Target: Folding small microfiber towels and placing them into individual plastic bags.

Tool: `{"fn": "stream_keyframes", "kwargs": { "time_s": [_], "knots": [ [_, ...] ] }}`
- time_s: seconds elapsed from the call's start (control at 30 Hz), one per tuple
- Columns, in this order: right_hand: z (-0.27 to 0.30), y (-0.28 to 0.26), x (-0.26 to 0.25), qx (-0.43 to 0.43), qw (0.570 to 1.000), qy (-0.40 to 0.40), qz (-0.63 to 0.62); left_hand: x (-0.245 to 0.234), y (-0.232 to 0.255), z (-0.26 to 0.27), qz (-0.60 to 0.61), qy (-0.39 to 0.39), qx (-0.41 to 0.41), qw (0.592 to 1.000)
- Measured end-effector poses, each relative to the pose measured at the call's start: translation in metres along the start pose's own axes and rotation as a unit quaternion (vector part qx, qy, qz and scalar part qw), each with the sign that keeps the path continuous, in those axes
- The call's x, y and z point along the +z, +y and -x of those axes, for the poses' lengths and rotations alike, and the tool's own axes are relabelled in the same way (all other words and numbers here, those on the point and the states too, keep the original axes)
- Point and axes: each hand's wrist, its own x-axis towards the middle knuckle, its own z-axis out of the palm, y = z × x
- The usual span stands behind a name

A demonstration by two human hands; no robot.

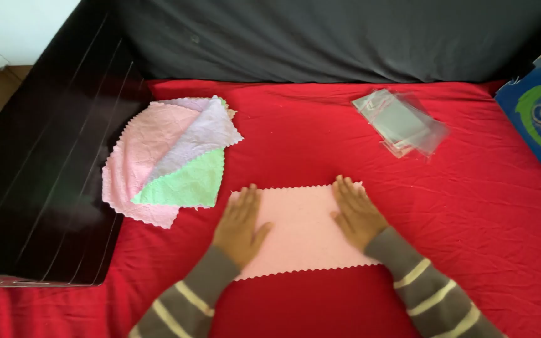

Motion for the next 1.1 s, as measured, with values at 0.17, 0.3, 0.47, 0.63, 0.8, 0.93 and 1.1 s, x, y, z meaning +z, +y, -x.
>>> {"fn": "stream_keyframes", "kwargs": {
  "time_s": [0.17,0.3,0.47,0.63,0.8,0.93,1.1],
  "knots": [
    [0.002,0.024,-0.018,0.083,0.985,-0.15,0.015,-0.016,-0.011,0.01,-0.066,-0.011,-0.042,0.997],
    [-0.001,0.029,-0.028,0.13,0.969,-0.207,0.029,-0.018,-0.011,0.011,-0.108,0.01,-0.04,0.993],
    [0.012,0.062,-0.011,0.169,0.968,-0.163,0.085,-0.015,-0.011,0.014,-0.143,0.034,-0.068,0.987],
    [0.014,0.056,-0.028,0.212,0.959,-0.187,0.036,-0.046,0.001,0.014,-0.216,0.033,-0.069,0.973],
    [0.016,0.049,-0.037,0.226,0.96,0.057,-0.157,-0.114,0.055,0.039,-0.206,-0.033,-0.123,0.97],
    [0.015,0.043,-0.045,0.213,0.961,0.083,-0.156,-0.108,0.069,0.072,-0.2,-0.042,-0.192,0.96],
    [0.017,0.039,-0.057,0.212,0.955,0.133,-0.16,-0.096,0.087,0.07,-0.172,-0.029,-0.262,0.949]
  ]
}}
